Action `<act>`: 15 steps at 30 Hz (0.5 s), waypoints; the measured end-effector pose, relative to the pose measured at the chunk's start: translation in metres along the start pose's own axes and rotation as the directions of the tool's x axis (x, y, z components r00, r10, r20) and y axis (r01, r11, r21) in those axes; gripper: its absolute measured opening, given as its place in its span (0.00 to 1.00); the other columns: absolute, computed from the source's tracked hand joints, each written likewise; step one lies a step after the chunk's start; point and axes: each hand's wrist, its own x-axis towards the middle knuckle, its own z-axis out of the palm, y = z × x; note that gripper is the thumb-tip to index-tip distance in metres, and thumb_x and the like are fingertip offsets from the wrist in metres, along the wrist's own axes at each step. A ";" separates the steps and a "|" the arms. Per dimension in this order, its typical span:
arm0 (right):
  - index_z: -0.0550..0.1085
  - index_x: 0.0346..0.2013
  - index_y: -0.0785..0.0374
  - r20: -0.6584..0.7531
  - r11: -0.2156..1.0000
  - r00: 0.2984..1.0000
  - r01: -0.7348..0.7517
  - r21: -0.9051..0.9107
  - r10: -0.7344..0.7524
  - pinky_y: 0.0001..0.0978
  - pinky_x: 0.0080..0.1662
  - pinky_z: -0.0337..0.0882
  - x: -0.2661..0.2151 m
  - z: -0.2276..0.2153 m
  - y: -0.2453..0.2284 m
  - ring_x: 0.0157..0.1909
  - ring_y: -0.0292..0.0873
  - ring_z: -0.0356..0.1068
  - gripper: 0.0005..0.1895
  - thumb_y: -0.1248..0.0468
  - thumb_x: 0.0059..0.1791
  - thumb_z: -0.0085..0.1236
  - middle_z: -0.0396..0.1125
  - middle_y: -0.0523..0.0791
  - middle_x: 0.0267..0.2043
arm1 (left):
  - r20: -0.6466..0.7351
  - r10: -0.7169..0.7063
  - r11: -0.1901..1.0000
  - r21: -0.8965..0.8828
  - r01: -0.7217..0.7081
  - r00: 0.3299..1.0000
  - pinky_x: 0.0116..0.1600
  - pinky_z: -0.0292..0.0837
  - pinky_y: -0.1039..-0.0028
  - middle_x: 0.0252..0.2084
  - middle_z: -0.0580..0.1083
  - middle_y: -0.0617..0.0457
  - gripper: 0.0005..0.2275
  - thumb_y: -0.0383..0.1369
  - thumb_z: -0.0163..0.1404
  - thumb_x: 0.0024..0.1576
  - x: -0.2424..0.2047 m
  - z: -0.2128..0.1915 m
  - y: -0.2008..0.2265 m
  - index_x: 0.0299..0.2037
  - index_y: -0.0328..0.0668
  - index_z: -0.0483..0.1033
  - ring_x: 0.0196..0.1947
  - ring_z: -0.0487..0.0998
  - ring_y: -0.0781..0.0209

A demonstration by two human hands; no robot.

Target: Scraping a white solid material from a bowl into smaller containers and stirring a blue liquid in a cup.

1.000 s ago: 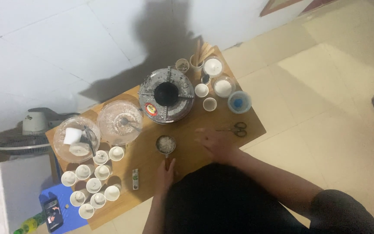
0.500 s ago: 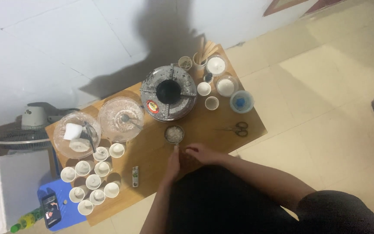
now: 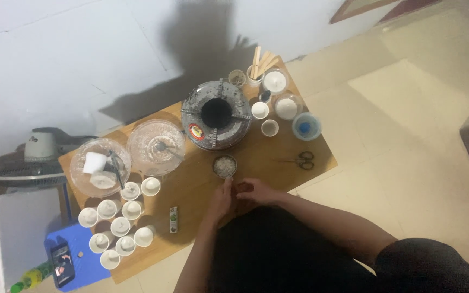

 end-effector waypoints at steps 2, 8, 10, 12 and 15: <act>0.70 0.64 0.58 0.006 1.000 1.000 0.013 -0.013 -0.013 0.43 0.50 0.79 -0.010 -0.004 -0.009 0.57 0.51 0.71 0.31 0.56 0.49 0.70 0.66 0.56 0.60 | 0.011 -0.010 1.000 -0.003 0.010 1.000 0.77 0.51 0.54 0.69 0.65 0.37 0.32 0.53 0.24 0.68 -0.011 -0.003 0.007 0.67 0.33 0.67 0.71 0.62 0.43; 0.65 0.69 0.63 0.014 0.997 0.999 0.031 0.068 -0.032 0.47 0.55 0.76 -0.022 -0.009 -0.013 0.59 0.55 0.70 0.33 0.57 0.52 0.65 0.64 0.62 0.62 | -0.039 -0.044 0.991 -0.132 0.038 0.998 0.77 0.51 0.54 0.71 0.63 0.39 0.29 0.50 0.30 0.69 -0.017 -0.005 -0.002 0.69 0.34 0.66 0.72 0.60 0.43; 0.64 0.69 0.65 -0.008 0.993 1.000 0.020 0.115 -0.019 0.48 0.55 0.76 -0.036 -0.009 -0.025 0.59 0.57 0.70 0.34 0.59 0.52 0.65 0.64 0.64 0.62 | -0.060 -0.044 0.988 -0.154 0.034 0.997 0.77 0.51 0.55 0.72 0.62 0.38 0.29 0.51 0.33 0.69 -0.010 -0.003 -0.020 0.69 0.33 0.65 0.72 0.60 0.42; 0.67 0.67 0.63 -0.004 0.997 1.000 -0.001 0.083 0.002 0.48 0.55 0.76 -0.056 -0.010 -0.045 0.59 0.58 0.72 0.32 0.56 0.51 0.65 0.67 0.62 0.61 | -0.088 -0.083 0.990 -0.120 0.073 0.993 0.73 0.58 0.51 0.67 0.68 0.35 0.31 0.55 0.35 0.68 0.001 -0.001 -0.047 0.65 0.33 0.70 0.69 0.66 0.40; 0.72 0.62 0.67 -0.174 0.998 0.983 0.059 -0.035 -0.064 0.48 0.50 0.79 -0.054 -0.037 -0.037 0.54 0.56 0.74 0.26 0.59 0.51 0.62 0.72 0.61 0.54 | -0.117 -0.077 0.985 -0.159 0.058 0.990 0.65 0.69 0.48 0.59 0.73 0.31 0.28 0.52 0.36 0.68 -0.002 0.008 -0.043 0.59 0.29 0.73 0.61 0.74 0.37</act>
